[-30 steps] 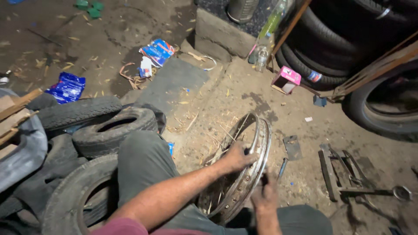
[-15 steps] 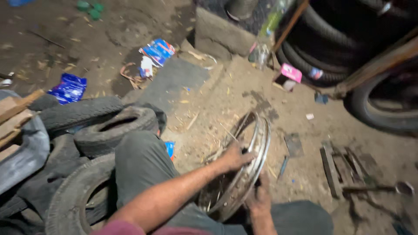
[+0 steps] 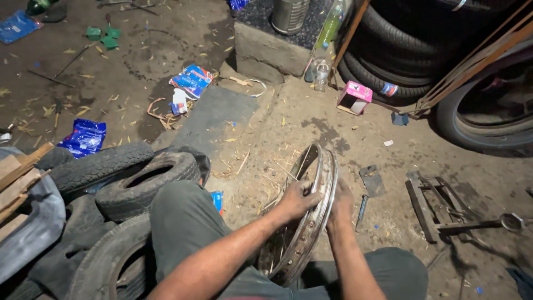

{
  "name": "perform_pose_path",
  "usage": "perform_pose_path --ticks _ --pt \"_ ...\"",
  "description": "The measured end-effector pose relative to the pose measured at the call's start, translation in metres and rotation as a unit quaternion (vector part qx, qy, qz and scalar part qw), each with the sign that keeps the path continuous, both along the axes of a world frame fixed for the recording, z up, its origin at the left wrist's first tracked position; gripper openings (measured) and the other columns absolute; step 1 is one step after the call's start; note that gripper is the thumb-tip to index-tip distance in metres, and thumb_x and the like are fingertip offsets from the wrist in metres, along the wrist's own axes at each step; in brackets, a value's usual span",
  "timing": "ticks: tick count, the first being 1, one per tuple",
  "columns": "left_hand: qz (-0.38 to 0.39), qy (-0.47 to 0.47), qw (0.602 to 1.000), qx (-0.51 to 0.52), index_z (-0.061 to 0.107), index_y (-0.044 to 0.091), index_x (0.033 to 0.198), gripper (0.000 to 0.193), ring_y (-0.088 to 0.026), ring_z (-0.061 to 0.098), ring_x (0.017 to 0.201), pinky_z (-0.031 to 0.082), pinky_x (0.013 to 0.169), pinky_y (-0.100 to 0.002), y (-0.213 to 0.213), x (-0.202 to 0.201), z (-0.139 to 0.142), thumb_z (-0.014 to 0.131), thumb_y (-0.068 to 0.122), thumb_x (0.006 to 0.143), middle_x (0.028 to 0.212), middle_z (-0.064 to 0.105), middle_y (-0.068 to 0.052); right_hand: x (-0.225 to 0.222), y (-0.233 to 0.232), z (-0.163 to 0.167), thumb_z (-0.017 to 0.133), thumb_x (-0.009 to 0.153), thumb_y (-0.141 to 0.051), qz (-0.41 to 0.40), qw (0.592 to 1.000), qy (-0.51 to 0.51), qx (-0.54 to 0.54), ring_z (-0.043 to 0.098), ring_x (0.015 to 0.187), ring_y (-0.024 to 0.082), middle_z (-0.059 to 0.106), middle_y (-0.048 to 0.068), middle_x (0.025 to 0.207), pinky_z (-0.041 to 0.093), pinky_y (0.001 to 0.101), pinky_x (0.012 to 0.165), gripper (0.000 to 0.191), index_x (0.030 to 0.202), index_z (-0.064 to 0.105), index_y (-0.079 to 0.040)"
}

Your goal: The person sits on the ground holding a motorcycle wheel rim on their lap and works on the spokes, using a small hand tool to turn the spoke nipples around the rim while rotating the wheel to reach different sections.

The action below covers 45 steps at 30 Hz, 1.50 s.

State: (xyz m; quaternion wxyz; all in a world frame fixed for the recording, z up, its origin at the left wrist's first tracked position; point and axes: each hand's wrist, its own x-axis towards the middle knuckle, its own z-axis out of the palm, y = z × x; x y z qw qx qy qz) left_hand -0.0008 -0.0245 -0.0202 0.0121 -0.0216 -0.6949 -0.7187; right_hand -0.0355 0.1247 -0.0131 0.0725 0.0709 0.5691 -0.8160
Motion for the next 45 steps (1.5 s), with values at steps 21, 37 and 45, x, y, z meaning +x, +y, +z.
perform_pose_path --ticks 21,37,45 --pt "0.014 -0.017 1.000 0.008 0.063 0.001 0.123 0.052 -0.018 0.066 0.102 0.056 0.092 -0.038 -0.004 0.003 0.006 0.083 0.029 0.084 0.113 0.070 -0.012 -0.023 0.014 -0.022 0.063 0.092 -0.006 0.050 0.998 0.012 -0.028 0.064 0.095 0.031 0.069 0.017 0.112 0.053 0.0442 0.082 0.043 0.135 0.061 0.001" --pt "-0.033 0.060 0.998 0.013 0.072 0.000 0.113 0.040 -0.016 0.067 0.093 0.057 0.087 -0.038 -0.001 -0.009 -0.009 0.075 0.031 0.087 0.102 0.076 -0.013 0.065 0.055 -0.062 0.071 0.087 -0.017 0.004 0.823 0.234 0.518 0.067 0.107 0.028 0.066 0.016 0.124 0.053 0.0366 0.093 0.050 0.134 0.061 -0.003" --pt "-0.059 0.038 0.997 -0.008 0.074 0.002 0.112 0.038 -0.015 0.067 0.088 0.057 0.082 -0.036 -0.010 0.001 0.005 0.074 0.034 0.093 0.098 0.077 -0.011 0.071 0.061 -0.065 0.071 0.078 -0.008 -0.008 0.733 0.427 0.529 0.064 0.105 0.033 0.065 0.019 0.119 0.054 0.0427 0.090 0.054 0.130 0.060 0.003"
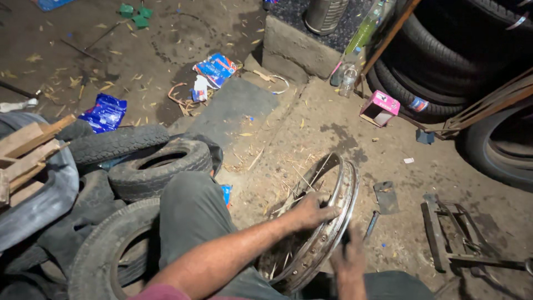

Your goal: The person sits on the ground holding a motorcycle wheel rim on their lap and works on the spokes, using a small hand tool to turn the spoke nipples around the rim while rotating the wheel to reach different sections.

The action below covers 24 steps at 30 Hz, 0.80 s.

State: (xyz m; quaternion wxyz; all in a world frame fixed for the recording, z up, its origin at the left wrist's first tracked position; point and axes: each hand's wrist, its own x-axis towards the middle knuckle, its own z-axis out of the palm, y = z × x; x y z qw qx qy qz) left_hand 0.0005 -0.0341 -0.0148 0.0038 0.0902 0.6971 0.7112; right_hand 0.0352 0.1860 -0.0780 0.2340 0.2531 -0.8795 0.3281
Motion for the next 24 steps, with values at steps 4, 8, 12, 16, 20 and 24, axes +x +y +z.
perform_pose_path --ticks 4,8,12,16,20,24 --pt "-0.008 -0.050 0.998 -0.028 0.074 0.002 0.110 0.038 -0.016 0.066 0.082 0.057 0.077 -0.039 0.008 -0.004 -0.013 0.074 0.034 0.092 0.091 0.076 -0.012 0.039 -0.015 0.012 0.071 0.074 -0.006 0.043 0.994 -0.087 -0.059 0.061 0.114 0.036 0.063 0.022 0.126 0.049 0.0450 0.097 0.058 0.130 0.058 0.005" --pt "0.024 0.002 0.999 -0.040 0.073 0.000 0.112 0.042 -0.017 0.066 0.086 0.057 0.080 -0.038 0.011 -0.008 -0.021 0.076 0.035 0.089 0.094 0.075 -0.014 0.012 -0.021 0.039 0.065 0.080 -0.006 -0.033 0.994 -0.102 -0.029 0.065 0.101 0.027 0.066 0.015 0.111 0.053 0.0376 0.090 0.047 0.126 0.065 0.000" --pt "0.018 0.049 0.998 0.022 0.071 0.001 0.119 0.048 -0.018 0.069 0.096 0.056 0.091 -0.037 0.007 -0.007 -0.018 0.075 0.038 0.089 0.104 0.077 -0.015 -0.062 -0.046 0.065 0.052 0.109 -0.018 0.008 0.717 -0.448 -0.535 0.070 0.087 0.022 0.072 0.012 0.101 0.059 0.0357 0.078 0.024 0.117 0.066 0.001" --pt "0.059 0.038 0.994 -0.079 0.067 -0.003 0.127 0.064 -0.031 0.070 0.107 0.054 0.097 -0.042 0.001 -0.003 -0.011 0.078 0.046 0.087 0.115 0.072 -0.025 -0.078 -0.058 0.067 0.054 0.097 -0.002 -0.014 0.724 -0.431 -0.539 0.071 0.086 0.024 0.073 0.013 0.104 0.059 0.0383 0.075 0.027 0.122 0.065 -0.003" --pt "0.102 0.004 0.988 -0.120 0.063 -0.007 0.130 0.073 -0.040 0.067 0.115 0.052 0.102 -0.045 0.004 0.006 -0.004 0.077 0.049 0.085 0.122 0.068 -0.031 -0.054 -0.040 0.046 0.061 0.104 -0.005 -0.070 0.748 -0.352 -0.558 0.069 0.089 0.024 0.068 0.013 0.106 0.059 0.0412 0.078 0.020 0.122 0.059 0.003" --pt "0.114 -0.044 0.976 -0.182 0.055 -0.009 0.135 0.079 -0.044 0.063 0.117 0.050 0.102 -0.048 0.006 0.008 0.004 0.074 0.049 0.084 0.124 0.063 -0.033 -0.046 -0.025 0.026 0.058 0.112 -0.015 -0.058 0.726 -0.366 -0.579 0.068 0.088 0.025 0.066 0.013 0.103 0.060 0.0419 0.078 0.019 0.117 0.056 0.003"
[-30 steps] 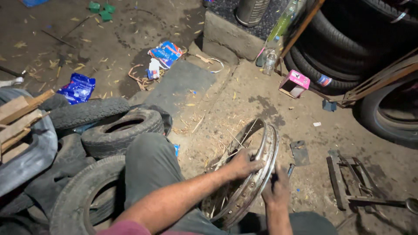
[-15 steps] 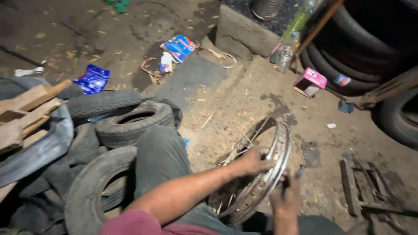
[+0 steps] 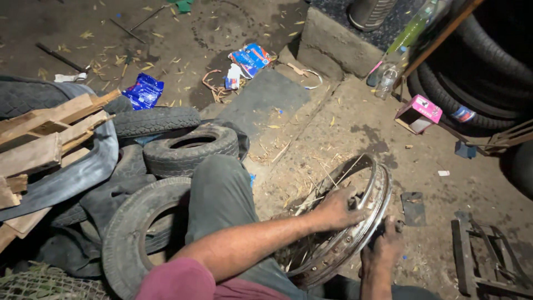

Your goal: The person sits on the ground holding a motorcycle wheel rim on their lap and works on the spokes, using a small hand tool to turn the spoke nipples around the rim while rotating the wheel to reach different sections.

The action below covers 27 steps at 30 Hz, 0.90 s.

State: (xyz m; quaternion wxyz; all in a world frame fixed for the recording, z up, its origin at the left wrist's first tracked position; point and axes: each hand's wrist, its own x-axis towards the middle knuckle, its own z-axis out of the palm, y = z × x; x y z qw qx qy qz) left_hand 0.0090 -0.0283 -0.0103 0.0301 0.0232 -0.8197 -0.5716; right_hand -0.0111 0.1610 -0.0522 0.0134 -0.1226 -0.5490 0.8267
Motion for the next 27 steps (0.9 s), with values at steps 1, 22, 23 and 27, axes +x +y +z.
perform_pose_path --ticks 1,22,23,27 --pt "-0.008 -0.007 1.000 0.010 0.051 -0.010 0.138 0.082 -0.045 0.059 0.121 0.048 0.102 -0.049 0.000 0.001 0.003 0.075 0.048 0.085 0.129 0.059 -0.034 0.000 0.001 -0.003 0.057 0.115 -0.021 0.017 1.000 -0.015 -0.004 0.069 0.088 0.025 0.067 0.014 0.102 0.060 0.0414 0.077 0.024 0.116 0.057 0.003" --pt "0.159 0.199 0.966 -0.031 0.067 0.000 0.119 0.036 -0.043 0.062 0.109 0.047 0.098 -0.050 -0.033 0.046 0.088 0.069 0.022 0.091 0.112 0.067 -0.023 0.010 -0.062 -0.033 0.057 0.102 -0.011 0.248 0.963 0.087 -0.059 0.067 0.106 0.032 0.068 0.019 0.122 0.054 0.0450 0.095 0.034 0.130 0.062 0.008" --pt "0.166 0.197 0.965 -0.042 0.068 0.000 0.119 0.035 -0.043 0.062 0.110 0.046 0.098 -0.050 -0.035 0.046 0.085 0.069 0.021 0.091 0.112 0.067 -0.023 0.010 -0.066 -0.032 0.054 0.102 -0.015 0.269 0.948 0.035 -0.164 0.068 0.108 0.032 0.069 0.019 0.121 0.054 0.0443 0.097 0.036 0.129 0.062 0.008" --pt "0.210 0.231 0.939 -0.144 0.062 -0.009 0.112 0.041 -0.049 0.057 0.112 0.041 0.106 -0.054 -0.046 0.030 0.071 0.075 0.023 0.089 0.117 0.063 -0.031 -0.004 -0.089 -0.028 0.048 0.102 -0.021 0.298 0.883 -0.045 -0.359 0.069 0.110 0.031 0.070 0.019 0.120 0.054 0.0426 0.102 0.040 0.128 0.062 0.006"
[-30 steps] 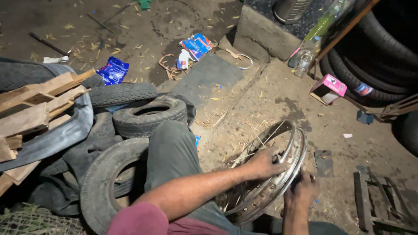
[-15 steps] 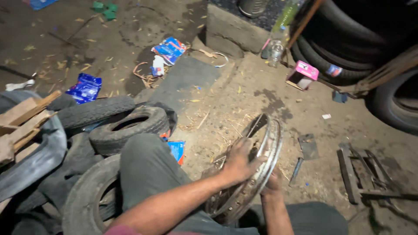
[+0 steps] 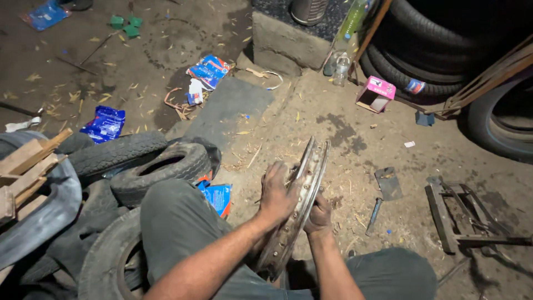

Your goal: The person sits on the ground holding a motorcycle wheel rim on their lap and works on the spokes, using a small hand tool to turn the spoke nipples around the rim while rotating the wheel to reach different sections.

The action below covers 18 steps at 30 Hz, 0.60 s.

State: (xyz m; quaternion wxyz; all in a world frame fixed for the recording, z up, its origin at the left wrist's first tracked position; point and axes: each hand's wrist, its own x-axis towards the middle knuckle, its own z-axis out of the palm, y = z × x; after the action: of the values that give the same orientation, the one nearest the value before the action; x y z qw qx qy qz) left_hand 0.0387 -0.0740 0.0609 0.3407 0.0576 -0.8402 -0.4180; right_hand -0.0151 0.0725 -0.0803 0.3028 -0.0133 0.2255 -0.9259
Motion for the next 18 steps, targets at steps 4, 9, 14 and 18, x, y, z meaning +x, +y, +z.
perform_pose_path --ticks 4,9,14,18 --pt "0.008 -0.043 0.997 0.064 0.064 -0.010 0.108 0.043 -0.048 0.060 0.111 0.047 0.098 -0.049 -0.021 -0.012 -0.009 0.076 0.026 0.087 0.116 0.063 -0.032 -0.012 -0.025 0.004 0.051 0.100 -0.019 0.062 0.998 0.001 -0.011 0.071 0.105 0.029 0.071 0.018 0.117 0.056 0.0411 0.096 0.037 0.126 0.064 0.005" --pt "0.022 -0.070 0.993 0.096 0.065 -0.007 0.097 0.037 -0.044 0.063 0.095 0.050 0.086 -0.048 -0.046 -0.011 -0.009 0.077 0.026 0.086 0.096 0.065 -0.026 -0.014 -0.049 0.002 0.058 0.104 -0.012 0.025 0.998 0.049 0.030 0.071 0.093 0.026 0.073 0.015 0.108 0.058 0.0398 0.084 0.025 0.122 0.067 0.003" --pt "-0.001 -0.019 0.991 0.131 0.068 -0.001 0.098 0.027 -0.037 0.066 0.090 0.052 0.082 -0.045 -0.052 -0.006 0.001 0.074 0.022 0.087 0.093 0.066 -0.020 -0.015 -0.055 -0.004 0.059 0.100 -0.008 0.025 0.988 0.081 0.128 0.072 0.093 0.024 0.074 0.013 0.108 0.059 0.0382 0.085 0.024 0.119 0.068 0.003" --pt "-0.024 -0.031 0.980 0.195 0.069 0.000 0.102 0.028 -0.033 0.067 0.090 0.052 0.082 -0.043 -0.045 -0.007 0.007 0.075 0.023 0.087 0.092 0.069 -0.018 -0.016 -0.051 -0.002 0.057 0.099 -0.013 -0.002 0.996 0.038 0.075 0.072 0.092 0.023 0.073 0.012 0.106 0.060 0.0383 0.084 0.026 0.119 0.066 0.000"
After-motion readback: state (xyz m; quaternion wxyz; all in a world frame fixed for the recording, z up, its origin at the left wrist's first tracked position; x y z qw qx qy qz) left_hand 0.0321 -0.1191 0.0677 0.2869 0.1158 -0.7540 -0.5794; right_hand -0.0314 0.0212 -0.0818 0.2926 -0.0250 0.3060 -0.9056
